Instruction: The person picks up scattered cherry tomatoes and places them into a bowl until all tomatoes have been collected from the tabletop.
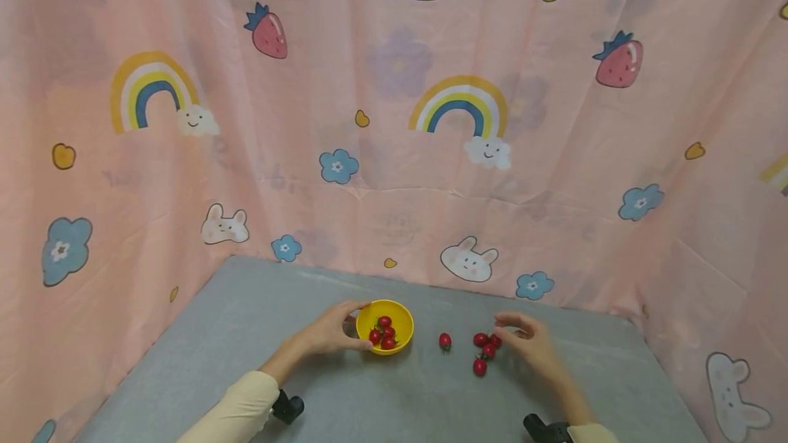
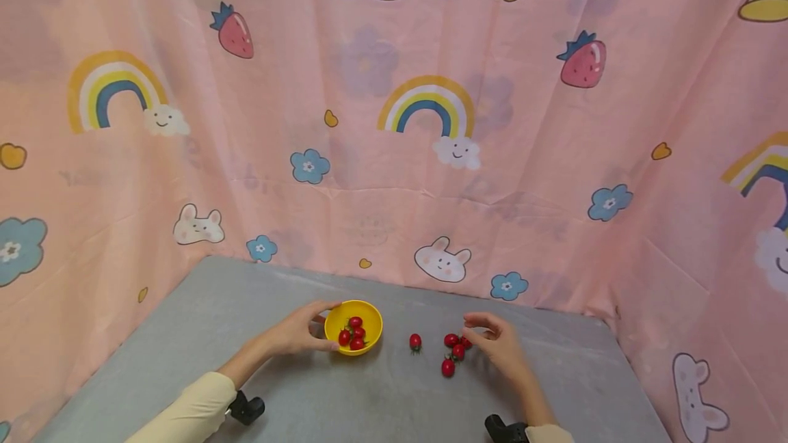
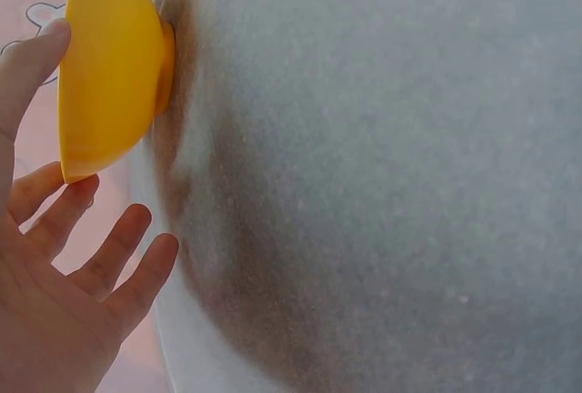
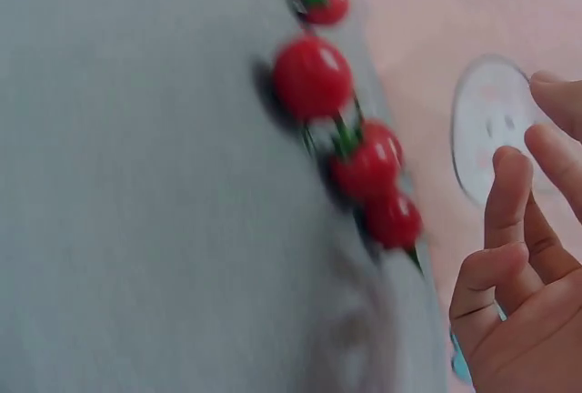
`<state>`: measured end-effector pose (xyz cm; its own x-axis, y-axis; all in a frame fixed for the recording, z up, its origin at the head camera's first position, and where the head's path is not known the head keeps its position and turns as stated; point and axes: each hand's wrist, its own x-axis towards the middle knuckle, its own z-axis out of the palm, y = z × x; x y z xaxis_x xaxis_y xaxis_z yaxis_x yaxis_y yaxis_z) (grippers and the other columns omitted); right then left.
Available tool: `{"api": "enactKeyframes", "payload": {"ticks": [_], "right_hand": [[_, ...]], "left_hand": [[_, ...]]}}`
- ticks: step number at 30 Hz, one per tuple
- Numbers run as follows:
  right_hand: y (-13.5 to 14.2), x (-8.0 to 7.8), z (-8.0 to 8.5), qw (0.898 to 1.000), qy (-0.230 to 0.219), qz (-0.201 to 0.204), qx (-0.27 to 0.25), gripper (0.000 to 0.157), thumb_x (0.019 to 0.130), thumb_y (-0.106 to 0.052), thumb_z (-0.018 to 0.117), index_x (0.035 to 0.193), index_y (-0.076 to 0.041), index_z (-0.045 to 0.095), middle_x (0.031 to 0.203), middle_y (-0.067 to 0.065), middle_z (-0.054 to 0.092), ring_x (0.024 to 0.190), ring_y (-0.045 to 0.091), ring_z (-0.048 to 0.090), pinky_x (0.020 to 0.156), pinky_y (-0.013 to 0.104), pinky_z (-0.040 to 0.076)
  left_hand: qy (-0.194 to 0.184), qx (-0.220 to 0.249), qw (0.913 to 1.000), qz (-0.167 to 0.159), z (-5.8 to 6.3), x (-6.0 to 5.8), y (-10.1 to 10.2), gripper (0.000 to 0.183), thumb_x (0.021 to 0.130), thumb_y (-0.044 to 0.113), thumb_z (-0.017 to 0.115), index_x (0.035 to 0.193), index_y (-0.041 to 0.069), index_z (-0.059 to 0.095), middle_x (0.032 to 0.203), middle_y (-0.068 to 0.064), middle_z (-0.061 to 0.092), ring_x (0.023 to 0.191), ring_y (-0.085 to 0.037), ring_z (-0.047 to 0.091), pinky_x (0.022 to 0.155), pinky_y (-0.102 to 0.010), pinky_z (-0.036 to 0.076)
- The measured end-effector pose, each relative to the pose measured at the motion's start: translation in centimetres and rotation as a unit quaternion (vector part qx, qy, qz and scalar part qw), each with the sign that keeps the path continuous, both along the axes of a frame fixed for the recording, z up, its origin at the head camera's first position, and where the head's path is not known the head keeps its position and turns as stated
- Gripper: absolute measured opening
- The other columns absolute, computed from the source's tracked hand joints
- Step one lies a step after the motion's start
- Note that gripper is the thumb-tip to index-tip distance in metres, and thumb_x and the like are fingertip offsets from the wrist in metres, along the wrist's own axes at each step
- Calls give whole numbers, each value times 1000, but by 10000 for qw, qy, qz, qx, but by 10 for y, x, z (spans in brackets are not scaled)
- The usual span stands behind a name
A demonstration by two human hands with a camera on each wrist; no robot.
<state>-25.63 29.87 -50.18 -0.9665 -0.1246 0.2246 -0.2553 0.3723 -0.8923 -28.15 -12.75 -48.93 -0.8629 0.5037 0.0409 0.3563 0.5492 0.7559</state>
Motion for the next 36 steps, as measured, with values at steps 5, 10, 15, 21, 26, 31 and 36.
{"api": "enactKeyframes", "payload": {"ticks": [5, 10, 15, 21, 26, 31, 36], "right_hand": [[24, 3, 1, 9986, -84, -276, 451, 39, 98, -17, 71, 129, 6, 62, 123, 24, 64, 106, 22, 64, 82, 26, 53], [31, 2, 0, 9965, -297, -238, 749, 48, 95, -18, 75, 133, 5, 59, 128, 23, 62, 117, 36, 58, 86, 28, 52], [29, -2, -2, 9944, -394, -44, 979, 56, 89, -17, 80, 136, 4, 58, 132, 26, 59, 117, 41, 58, 78, 32, 55], [23, -6, -3, 9929, -333, 128, 1137, 55, 88, -14, 81, 134, 5, 59, 130, 27, 60, 109, 38, 62, 71, 34, 54], [19, -9, -2, 9905, -255, 239, 1330, 52, 87, -14, 82, 130, 5, 61, 123, 24, 65, 115, 41, 59, 89, 53, 52], [16, -14, -3, 9895, -225, 501, 1340, 47, 86, -10, 82, 125, 7, 63, 120, 23, 66, 111, 42, 61, 94, 66, 46], [16, -20, -8, 9846, -61, 648, 1621, 33, 85, -9, 82, 114, 5, 70, 111, 15, 70, 104, 36, 64, 93, 61, 49]], "left_hand": [[-27, 14, 10000, -18, -1, -1, 0, 80, 86, 32, 84, 151, 5, 46, 148, -16, 48, 118, -33, 56, 96, -49, 52], [-48, 16, 10000, 8, 0, -1, -2, 80, 86, 33, 84, 151, 6, 46, 148, -16, 48, 118, -33, 56, 96, -49, 51], [-27, -62, 10000, 33, 0, -1, -2, 80, 86, 35, 84, 151, 8, 46, 148, -13, 48, 118, -31, 56, 97, -49, 51], [-26, -78, 10000, 16, 0, -1, -2, 81, 85, 35, 84, 151, 8, 46, 148, -14, 48, 118, -32, 55, 97, -49, 51], [-28, -84, 10000, 24, -1, -1, -1, 81, 85, 34, 84, 151, 8, 46, 147, -15, 48, 118, -32, 55, 96, -49, 51], [-25, -86, 9999, 45, 0, -1, -1, 80, 86, 33, 84, 151, 8, 46, 146, -15, 48, 117, -32, 55, 97, -50, 50], [-21, -102, 9999, 36, 0, -1, 0, 80, 85, 35, 84, 151, 8, 46, 147, -14, 48, 117, -32, 55, 97, -50, 51]]}}
